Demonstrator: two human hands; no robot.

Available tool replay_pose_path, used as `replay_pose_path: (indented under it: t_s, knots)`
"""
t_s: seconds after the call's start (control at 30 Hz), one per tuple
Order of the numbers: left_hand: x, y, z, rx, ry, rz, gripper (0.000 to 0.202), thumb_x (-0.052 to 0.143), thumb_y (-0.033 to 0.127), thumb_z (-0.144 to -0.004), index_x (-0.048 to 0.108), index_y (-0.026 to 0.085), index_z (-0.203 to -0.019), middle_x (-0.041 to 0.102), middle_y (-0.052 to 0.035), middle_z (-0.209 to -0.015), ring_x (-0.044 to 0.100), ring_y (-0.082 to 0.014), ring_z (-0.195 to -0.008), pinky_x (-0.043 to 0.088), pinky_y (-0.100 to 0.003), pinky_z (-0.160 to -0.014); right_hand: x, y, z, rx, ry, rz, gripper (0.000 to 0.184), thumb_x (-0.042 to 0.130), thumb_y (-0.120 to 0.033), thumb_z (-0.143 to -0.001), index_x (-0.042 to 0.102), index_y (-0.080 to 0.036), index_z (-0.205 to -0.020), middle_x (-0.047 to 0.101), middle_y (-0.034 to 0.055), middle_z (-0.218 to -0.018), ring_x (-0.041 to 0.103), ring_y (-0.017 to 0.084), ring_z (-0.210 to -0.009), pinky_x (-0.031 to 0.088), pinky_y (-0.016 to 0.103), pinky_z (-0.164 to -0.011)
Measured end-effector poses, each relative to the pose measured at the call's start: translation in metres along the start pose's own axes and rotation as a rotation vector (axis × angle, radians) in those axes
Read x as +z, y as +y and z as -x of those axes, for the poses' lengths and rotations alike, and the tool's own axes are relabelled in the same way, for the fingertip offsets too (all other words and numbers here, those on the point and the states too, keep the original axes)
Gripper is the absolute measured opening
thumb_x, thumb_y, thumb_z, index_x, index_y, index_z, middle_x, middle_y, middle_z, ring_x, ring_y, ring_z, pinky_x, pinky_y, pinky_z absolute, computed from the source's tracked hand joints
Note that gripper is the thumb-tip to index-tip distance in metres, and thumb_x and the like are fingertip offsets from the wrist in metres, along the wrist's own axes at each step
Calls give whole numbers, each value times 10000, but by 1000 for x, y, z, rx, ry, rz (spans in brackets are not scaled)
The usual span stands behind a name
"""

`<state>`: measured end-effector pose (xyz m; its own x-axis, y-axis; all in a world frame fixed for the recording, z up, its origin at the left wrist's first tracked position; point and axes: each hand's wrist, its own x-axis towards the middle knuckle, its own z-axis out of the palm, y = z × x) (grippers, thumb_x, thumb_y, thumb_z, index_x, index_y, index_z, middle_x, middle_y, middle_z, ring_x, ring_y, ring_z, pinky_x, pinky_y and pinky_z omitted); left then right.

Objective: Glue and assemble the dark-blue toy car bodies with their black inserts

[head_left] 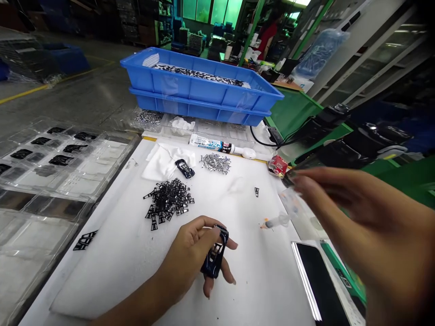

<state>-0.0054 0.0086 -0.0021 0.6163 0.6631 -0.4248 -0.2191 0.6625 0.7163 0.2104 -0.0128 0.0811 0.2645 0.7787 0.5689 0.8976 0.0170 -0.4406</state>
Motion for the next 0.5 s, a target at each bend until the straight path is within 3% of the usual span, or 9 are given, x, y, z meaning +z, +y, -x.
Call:
replay_pose_path:
  t_s: [0.07,0.1,0.2,0.3,0.37,0.5]
  knots:
    - [1,0,1,7,4,-39,202,593,363,-900,572,163,-916,725,-109,-976,639,-127,-440,284,-142,-255,17,19,-35,-228,-428,51,211,542,-269,-958,674,-258,-1122,708,33,-1093,673,186,-922,543,318,-774]
    - [1,0,2,11,12,-63,192,604,354,-894,575,164,-908,728,-107,-984,612,-104,-415,252,-139,-256,30,26,-48,-281,-586,70,232,578,-235,-930,681,-262,-1136,699,28,-1135,668,190,-948,536,325,-809]
    - [4,-1,4,34,36,-132,171,599,341,-891,577,172,-881,739,-97,-953,536,-58,-355,197,-148,-282,68,38,-64,-372,-826,111,343,641,-86,-818,713,-266,-1101,681,25,-1159,643,210,-1022,499,340,-893]
    - [5,-1,5,57,63,-186,145,591,316,-884,584,174,-855,745,-91,-900,479,-35,-327,193,-167,-315,91,39,-58,-396,-888,148,414,652,-27,-749,709,-239,-1099,647,65,-1171,612,235,-1042,482,336,-853]
    - [6,-1,5,68,79,-204,131,586,305,-880,591,177,-855,746,-88,-884,454,-29,-323,207,-178,-328,95,37,-54,-394,-877,144,417,642,-10,-736,701,-218,-1092,638,78,-1160,598,236,-1041,467,313,-816]
    - [5,-3,4,74,84,-192,121,573,297,-888,597,180,-871,740,-68,-866,412,-20,-335,242,-183,-346,73,37,-63,-302,-759,58,223,623,-133,-842,677,-154,-1058,665,46,-893,604,150,-773,426,263,-679]
